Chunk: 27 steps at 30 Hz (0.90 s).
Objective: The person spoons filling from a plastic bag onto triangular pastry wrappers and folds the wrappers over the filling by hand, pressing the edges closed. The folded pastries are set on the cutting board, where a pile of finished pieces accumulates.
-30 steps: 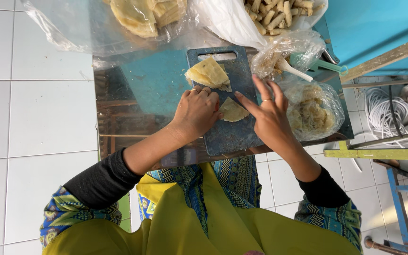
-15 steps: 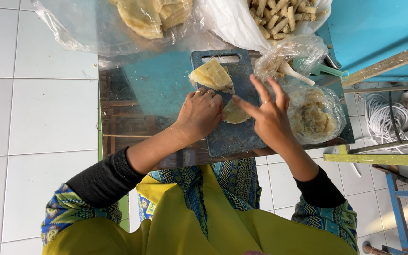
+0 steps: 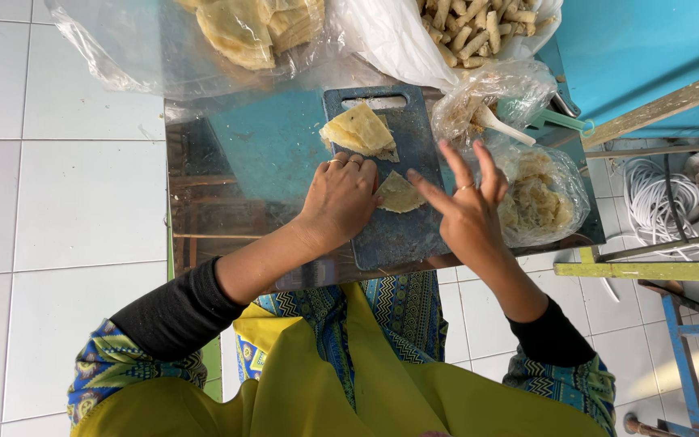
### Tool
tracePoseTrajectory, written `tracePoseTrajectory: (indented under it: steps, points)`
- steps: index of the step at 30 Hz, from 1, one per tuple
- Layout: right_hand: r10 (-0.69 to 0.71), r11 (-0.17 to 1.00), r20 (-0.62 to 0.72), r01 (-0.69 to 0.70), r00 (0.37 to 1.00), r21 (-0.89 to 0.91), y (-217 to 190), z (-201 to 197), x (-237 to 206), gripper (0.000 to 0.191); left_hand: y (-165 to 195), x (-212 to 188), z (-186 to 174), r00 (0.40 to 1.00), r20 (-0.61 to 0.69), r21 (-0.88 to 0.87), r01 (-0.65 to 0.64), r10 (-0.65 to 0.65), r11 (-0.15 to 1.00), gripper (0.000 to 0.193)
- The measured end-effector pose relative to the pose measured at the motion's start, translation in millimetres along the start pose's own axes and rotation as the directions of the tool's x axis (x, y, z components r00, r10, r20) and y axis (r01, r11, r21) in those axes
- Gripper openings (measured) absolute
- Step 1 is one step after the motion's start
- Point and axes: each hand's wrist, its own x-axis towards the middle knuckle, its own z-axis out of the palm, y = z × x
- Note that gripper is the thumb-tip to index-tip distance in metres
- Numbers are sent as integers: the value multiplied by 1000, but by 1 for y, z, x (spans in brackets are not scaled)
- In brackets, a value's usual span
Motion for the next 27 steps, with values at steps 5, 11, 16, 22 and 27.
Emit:
tracePoseTrajectory:
  steps: [5, 11, 16, 22, 27]
  points:
    - [-58, 993, 2, 57, 998, 108, -13, -4, -7, 55, -2, -4, 2, 999, 8, -16, -31, 31, 999, 24]
    - [107, 981, -17, -103, 994, 166, 31, -16, 7, 36, 2, -4, 4, 986, -145, -158, -109, 86, 981, 18]
    - [197, 944, -196, -240, 961, -226, 76, -12, 23, 20, 1, -2, 2, 993, -102, -172, -69, 52, 983, 19]
    - [259, 961, -193, -273, 946, -50, 93, 5, 22, 11, 2, -1, -3, 995, -75, -172, -74, 62, 982, 26]
    - [287, 953, -202, -301, 936, -43, 108, 8, 20, 15, 1, -3, -7, 995, -65, -169, -81, 71, 982, 27]
